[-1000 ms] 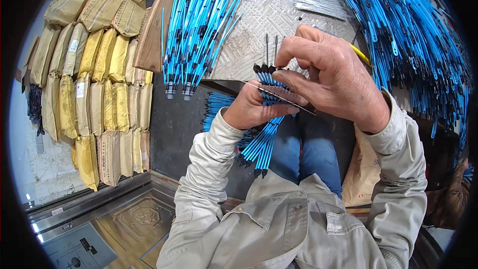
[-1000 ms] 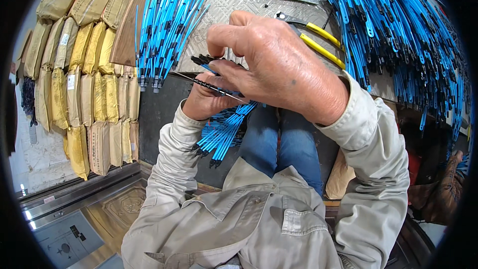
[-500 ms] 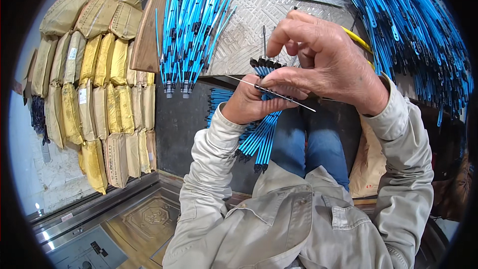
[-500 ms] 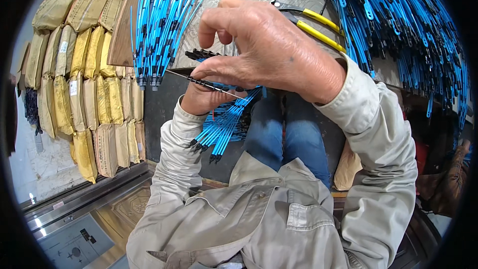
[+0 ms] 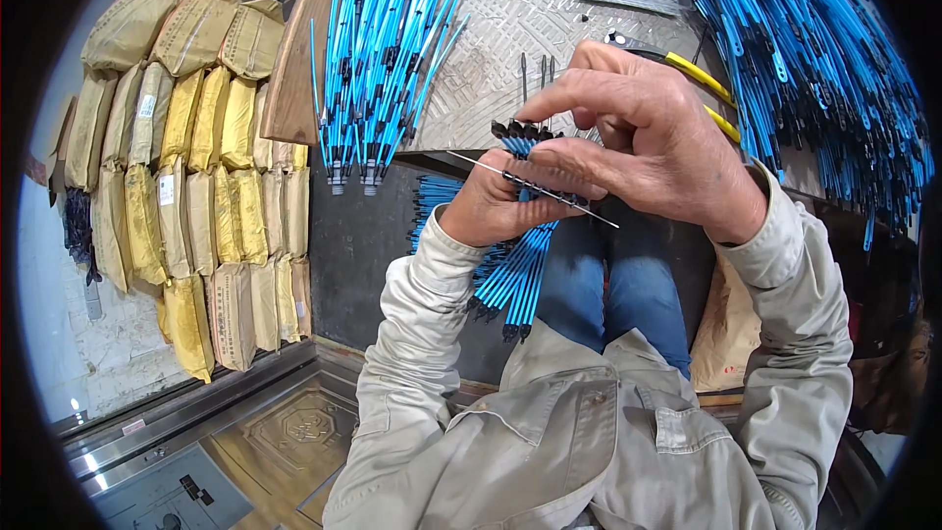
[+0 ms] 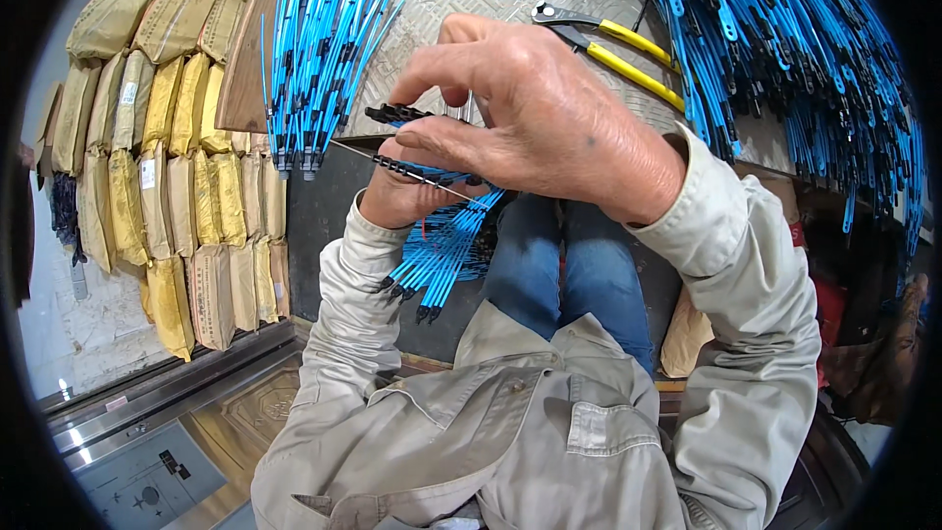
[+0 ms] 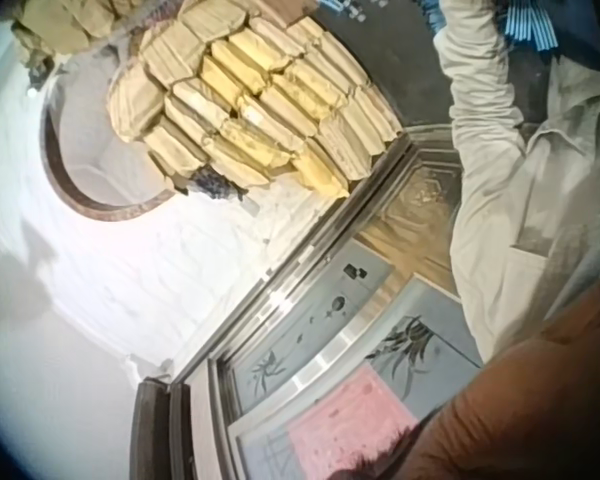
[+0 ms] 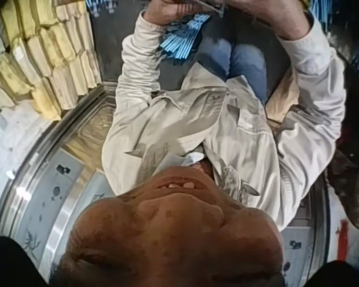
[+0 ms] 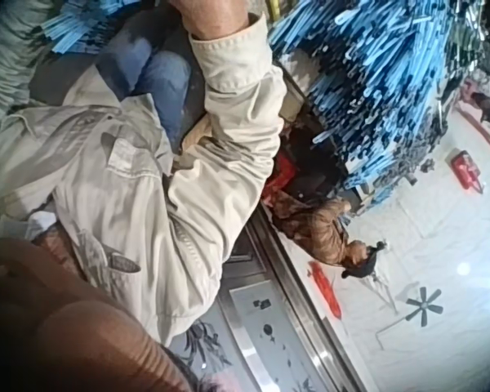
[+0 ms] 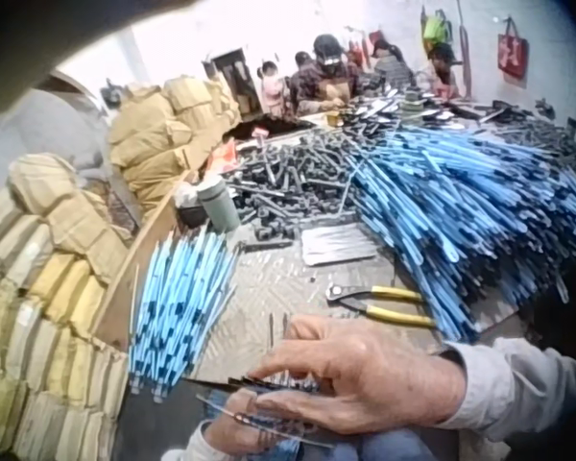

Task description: The person assembles blue plastic components onto a circular base, then adjusts them with pliers.

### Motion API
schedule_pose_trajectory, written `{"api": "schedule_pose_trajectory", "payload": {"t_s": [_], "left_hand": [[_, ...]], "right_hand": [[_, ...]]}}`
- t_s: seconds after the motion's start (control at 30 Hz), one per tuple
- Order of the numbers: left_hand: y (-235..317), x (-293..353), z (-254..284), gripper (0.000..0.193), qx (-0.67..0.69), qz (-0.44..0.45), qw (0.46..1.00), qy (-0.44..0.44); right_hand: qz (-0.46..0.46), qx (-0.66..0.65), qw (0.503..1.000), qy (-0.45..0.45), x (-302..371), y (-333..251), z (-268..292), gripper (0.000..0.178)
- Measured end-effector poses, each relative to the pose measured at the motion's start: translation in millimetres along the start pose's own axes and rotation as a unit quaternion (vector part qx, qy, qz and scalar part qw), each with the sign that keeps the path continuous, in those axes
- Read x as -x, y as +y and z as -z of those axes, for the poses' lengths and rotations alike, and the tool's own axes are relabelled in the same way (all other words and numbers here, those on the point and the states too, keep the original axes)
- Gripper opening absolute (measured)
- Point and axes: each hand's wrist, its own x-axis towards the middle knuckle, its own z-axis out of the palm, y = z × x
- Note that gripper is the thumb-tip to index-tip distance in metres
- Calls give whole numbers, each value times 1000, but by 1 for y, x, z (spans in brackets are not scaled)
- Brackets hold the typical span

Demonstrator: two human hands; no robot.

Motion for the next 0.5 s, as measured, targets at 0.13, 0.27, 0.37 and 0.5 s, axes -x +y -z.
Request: {"api": "schedule_pose_trajectory", "payload": {"t_s": [0.13, 0.27, 0.37, 0.5], "left_hand": [[-7, 2, 1, 21, 14, 25, 1000, -9], [-5, 3, 0, 23, 37, 37, 999, 0], [-2, 3, 2, 24, 19, 29, 999, -10], [-6, 6, 1, 25, -4, 21, 1000, 19]], "right_hand": [[-3, 15, 1000, -4, -2, -1, 0, 22], [50, -1, 999, 11, -5, 3, -2, 18], [37, 1, 999, -17, -6, 0, 0, 16], [59, 5, 998, 20, -6, 4, -8, 15]]}}
